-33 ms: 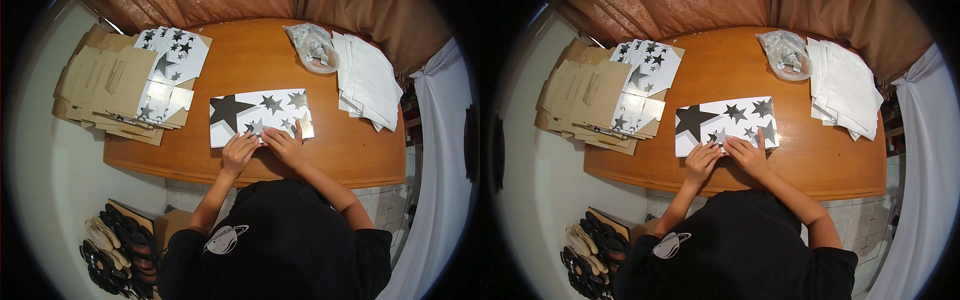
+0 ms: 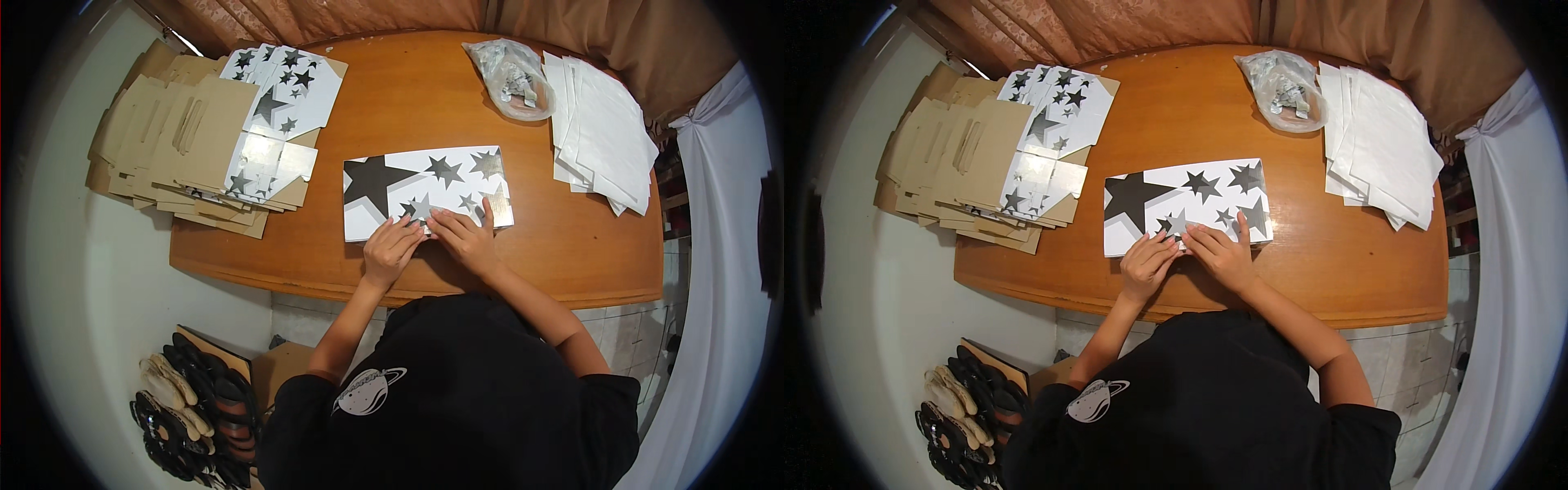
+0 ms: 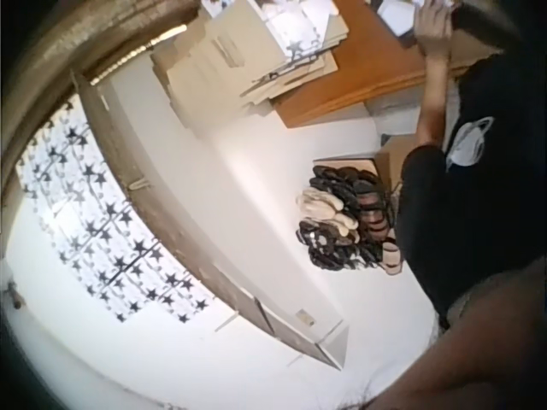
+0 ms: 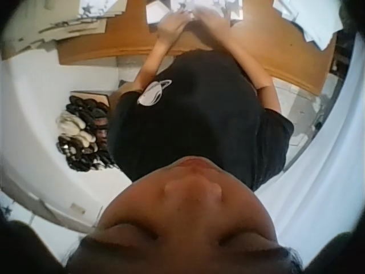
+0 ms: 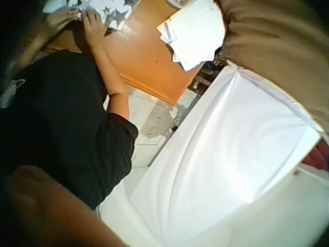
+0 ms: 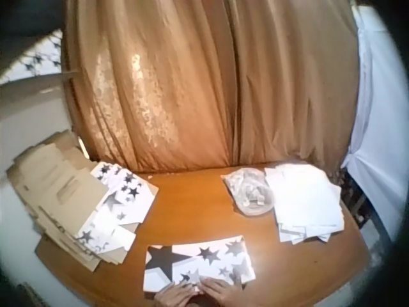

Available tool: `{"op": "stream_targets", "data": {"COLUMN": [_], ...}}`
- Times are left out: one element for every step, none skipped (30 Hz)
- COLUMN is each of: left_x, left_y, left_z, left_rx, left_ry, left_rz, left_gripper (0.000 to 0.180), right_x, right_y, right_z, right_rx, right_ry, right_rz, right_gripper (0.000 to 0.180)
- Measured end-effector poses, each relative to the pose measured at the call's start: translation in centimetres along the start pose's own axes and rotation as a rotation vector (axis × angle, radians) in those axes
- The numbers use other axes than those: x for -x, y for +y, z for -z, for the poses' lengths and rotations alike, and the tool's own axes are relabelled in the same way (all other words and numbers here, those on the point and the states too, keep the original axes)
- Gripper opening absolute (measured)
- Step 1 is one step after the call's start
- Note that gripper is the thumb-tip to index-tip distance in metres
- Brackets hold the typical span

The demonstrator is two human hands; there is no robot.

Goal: The recorder is folding cardboard components to assemble shoe boxes and then placing tissue paper inside them.

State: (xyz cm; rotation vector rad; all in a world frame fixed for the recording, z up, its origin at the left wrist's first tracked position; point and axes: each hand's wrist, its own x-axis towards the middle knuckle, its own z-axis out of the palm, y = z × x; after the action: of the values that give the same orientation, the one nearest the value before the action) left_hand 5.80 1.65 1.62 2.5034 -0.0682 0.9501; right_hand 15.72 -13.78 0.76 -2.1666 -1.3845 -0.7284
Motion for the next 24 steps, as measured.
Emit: {"op": "stream_targets", "data": {"left_x": [-0.2, -0.5, -0.8, -1.8, -3.0, -3.9, -4.0, -4.3, -4.9, -5.4, -5.6, -6.1, -6.4, -6.3, -6.3, -6.3, -6.3, -6.2, -6.0, -5.9, -5.9, -6.0, -6.2, -6.3], "left_y": [-0.1, -0.3, -0.5, -0.6, -0.7, -1.3, -3.2, -4.7, -5.9, -6.5, -6.7, -6.4, -6.2, -6.2, -5.8, -5.6, -5.7, -5.9, -6.1, -6.3, -6.4, -6.3, -6.2, -5.9], "left_z": [0.2, 0.6, 1.1, 1.8, 2.8, 3.7, 3.9, 3.7, 3.5, 3.4, 3.0, 2.3, 1.7, 1.2, 0.6, 0.2, 0.2, 0.3, 0.3, 0.3, 0.3, 0.5, 0.6, 0.7], "left_rx": [-0.003, 0.048, 0.100, 0.099, 0.063, 0.023, -0.010, -0.017, -0.111, -0.206, -0.210, -0.299, -0.389, -0.391, -0.421, -0.450, -0.406, -0.406, -0.355, -0.304, -0.291, -0.291, -0.299, -0.307], "left_ry": [0.002, -0.068, -0.137, -0.136, -0.246, -0.353, -0.470, -0.463, -0.459, -0.454, -0.448, -0.442, -0.435, -0.427, -0.387, -0.347, -0.369, -0.364, -0.361, -0.358, -0.371, -0.371, -0.405, -0.437], "left_rz": [-0.003, -0.005, -0.007, -0.011, 0.021, 0.056, 0.116, 0.117, 0.152, 0.187, 0.188, 0.207, 0.226, 0.224, 0.227, 0.232, 0.241, 0.234, 0.241, 0.248, 0.251, 0.242, 0.257, 0.274], "left_gripper": [0.015, 0.017, 0.020, 0.020, 0.024, 0.028, 0.039, 0.039, 0.042, 0.045, 0.045, 0.047, 0.050, 0.050, 0.050, 0.050, 0.051, 0.051, 0.051, 0.051, 0.053, 0.053, 0.059, 0.065], "right_x": [0.1, 0.2, 0.2, 0.1, 0.1, 0.0, -0.2, -0.4, -0.5, -0.7, -0.9, -1.4, -2.1, -2.7, -3.0, -3.3, -3.6, -4.1, -4.8, -5.2, -5.3, -5.4, -5.8, -6.1], "right_y": [0.0, 0.0, 0.1, 0.1, 0.2, 0.2, -0.1, -0.3, -0.4, -0.5, -0.5, -0.5, -0.5, -0.5, -0.2, 0.1, 0.4, 0.8, 1.4, 2.3, 3.4, 4.6, 6.0, 7.7], "right_z": [-0.1, -0.1, -0.1, 0.1, 0.2, 0.5, 0.7, 1.0, 1.3, 1.6, 1.9, 2.3, 2.7, 2.8, 2.3, 1.8, 1.3, 0.9, 0.7, 0.5, 0.3, 0.2, 0.3, 0.6], "right_rx": [0.000, -0.001, -0.001, -0.018, -0.034, -0.033, -0.053, -0.072, -0.072, -0.123, -0.174, -0.169, -0.267, -0.365, -0.371, -0.360, -0.297, -0.236, -0.290, -0.284, -0.265, -0.246, -0.138, -0.092], "right_ry": [0.014, 0.028, 0.032, 0.023, 0.013, 0.018, -0.018, -0.054, -0.050, -0.095, -0.140, -0.136, -0.221, -0.306, -0.423, -0.415, -0.486, -0.559, -0.700, -0.694, -0.686, -0.677, -0.703, -0.690], "right_rz": [-0.003, -0.005, -0.002, -0.008, -0.013, -0.010, -0.013, -0.016, -0.010, -0.021, -0.031, -0.026, -0.046, -0.064, -0.023, -0.028, 0.093, 0.219, 0.208, 0.205, 0.221, 0.235, 0.208, 0.115], "right_gripper": [0.027, 0.027, 0.027, 0.027, 0.026, 0.026, 0.027, 0.027, 0.027, 0.028, 0.029, 0.029, 0.032, 0.034, 0.042, 0.042, 0.045, 0.047, 0.047, 0.047, 0.046, 0.045, 0.044, 0.045]}}
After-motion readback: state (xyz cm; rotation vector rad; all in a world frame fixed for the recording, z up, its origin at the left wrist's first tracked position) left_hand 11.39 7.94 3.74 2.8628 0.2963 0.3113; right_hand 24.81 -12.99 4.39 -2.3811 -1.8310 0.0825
